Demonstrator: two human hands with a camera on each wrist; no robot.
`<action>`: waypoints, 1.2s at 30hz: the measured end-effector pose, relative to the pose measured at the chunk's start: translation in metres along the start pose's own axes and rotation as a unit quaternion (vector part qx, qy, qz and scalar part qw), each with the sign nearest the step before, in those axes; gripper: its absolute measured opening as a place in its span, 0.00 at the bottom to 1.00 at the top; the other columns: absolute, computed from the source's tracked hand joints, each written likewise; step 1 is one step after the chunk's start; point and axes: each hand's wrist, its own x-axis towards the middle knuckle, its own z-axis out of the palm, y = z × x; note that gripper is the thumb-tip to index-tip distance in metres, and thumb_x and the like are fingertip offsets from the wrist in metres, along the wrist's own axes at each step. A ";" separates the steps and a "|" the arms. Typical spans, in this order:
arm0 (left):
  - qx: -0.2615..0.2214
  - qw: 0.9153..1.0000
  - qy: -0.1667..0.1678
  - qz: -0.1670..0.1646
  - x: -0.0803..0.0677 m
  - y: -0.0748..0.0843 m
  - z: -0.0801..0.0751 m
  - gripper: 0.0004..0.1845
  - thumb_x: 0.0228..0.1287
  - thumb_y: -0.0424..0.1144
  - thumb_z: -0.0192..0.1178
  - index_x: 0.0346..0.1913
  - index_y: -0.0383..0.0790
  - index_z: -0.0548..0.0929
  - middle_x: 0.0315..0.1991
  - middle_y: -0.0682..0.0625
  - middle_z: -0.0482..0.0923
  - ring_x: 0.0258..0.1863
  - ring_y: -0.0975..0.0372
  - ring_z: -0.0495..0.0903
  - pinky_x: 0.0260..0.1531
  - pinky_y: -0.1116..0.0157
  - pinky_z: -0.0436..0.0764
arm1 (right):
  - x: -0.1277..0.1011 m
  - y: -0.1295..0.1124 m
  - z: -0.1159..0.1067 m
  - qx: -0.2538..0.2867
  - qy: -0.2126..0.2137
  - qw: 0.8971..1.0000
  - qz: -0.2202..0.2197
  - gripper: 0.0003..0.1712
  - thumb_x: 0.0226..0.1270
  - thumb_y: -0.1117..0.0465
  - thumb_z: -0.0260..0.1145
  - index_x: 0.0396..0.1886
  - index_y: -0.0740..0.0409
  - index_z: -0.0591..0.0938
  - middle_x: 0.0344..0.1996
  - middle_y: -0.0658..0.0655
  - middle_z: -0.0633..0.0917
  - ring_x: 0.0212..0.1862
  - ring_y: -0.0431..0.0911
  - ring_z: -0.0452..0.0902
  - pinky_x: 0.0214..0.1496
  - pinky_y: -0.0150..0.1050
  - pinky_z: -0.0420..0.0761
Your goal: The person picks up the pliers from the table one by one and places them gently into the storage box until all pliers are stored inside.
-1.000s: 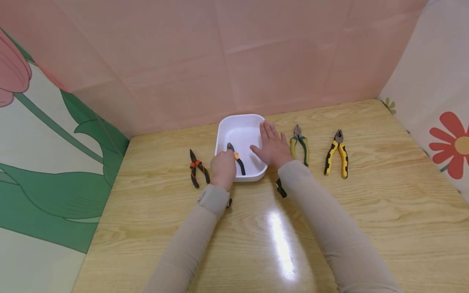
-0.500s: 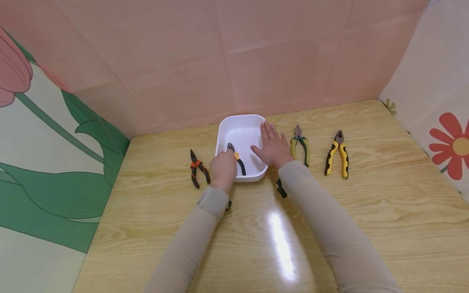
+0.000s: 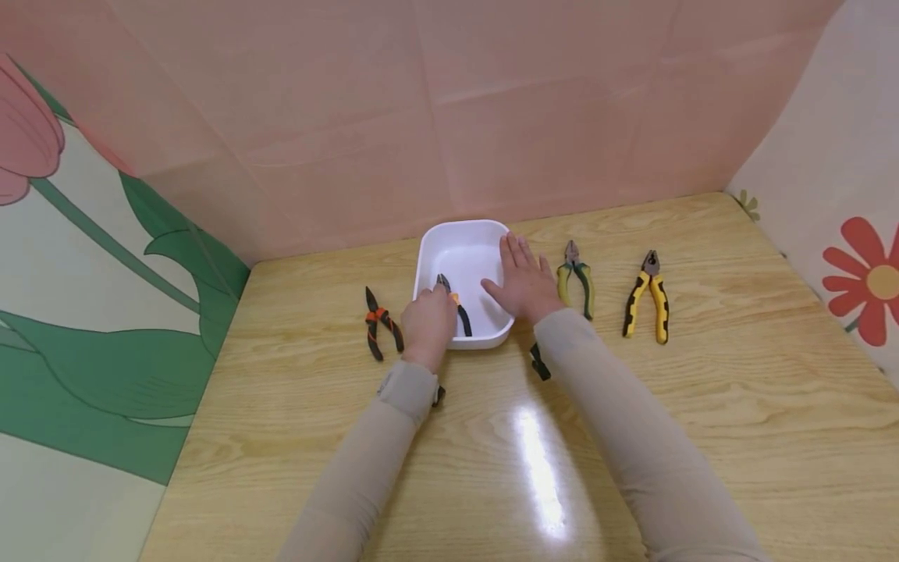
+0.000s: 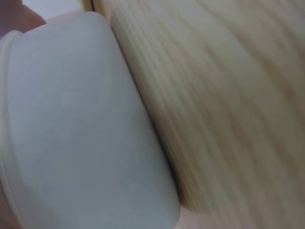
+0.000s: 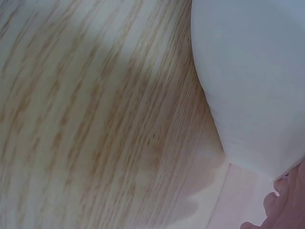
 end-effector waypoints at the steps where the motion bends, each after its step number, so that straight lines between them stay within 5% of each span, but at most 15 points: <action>1: -0.005 1.000 0.002 0.000 0.000 0.000 0.000 0.20 0.79 0.51 0.52 0.56 0.40 0.84 0.34 0.48 0.85 0.26 0.59 0.84 0.23 0.62 0.84 | 0.000 0.000 0.000 0.001 0.000 1.000 0.000 0.53 0.79 0.34 0.42 0.80 0.62 0.30 0.81 0.62 0.30 0.81 0.58 0.24 0.79 0.63 0.36; 10: -0.024 0.999 0.031 0.020 -0.001 -0.003 0.002 0.19 0.78 0.49 0.54 0.55 0.39 0.84 0.31 0.48 0.84 0.23 0.59 0.83 0.21 0.62 0.83 | 0.000 0.001 0.002 0.003 -0.001 1.000 0.000 0.53 0.79 0.34 0.43 0.80 0.61 0.30 0.81 0.62 0.30 0.81 0.58 0.24 0.79 0.63 0.36; 26: -0.065 0.982 0.160 0.083 -0.006 -0.014 0.003 0.15 0.75 0.45 0.56 0.35 0.40 0.85 0.20 0.51 0.78 0.13 0.62 0.75 0.12 0.64 0.76 | 0.004 0.002 0.005 -0.001 0.004 1.000 -0.002 0.53 0.78 0.33 0.43 0.81 0.61 0.30 0.81 0.61 0.31 0.81 0.57 0.24 0.79 0.63 0.37; 36: -0.148 0.975 0.157 0.058 -0.011 -0.020 -0.010 0.12 0.75 0.44 0.56 0.39 0.42 0.86 0.23 0.51 0.81 0.16 0.59 0.79 0.14 0.63 0.77 | 0.002 0.002 0.002 0.005 0.005 1.000 0.003 0.53 0.78 0.34 0.45 0.81 0.61 0.31 0.81 0.62 0.32 0.81 0.58 0.25 0.79 0.63 0.37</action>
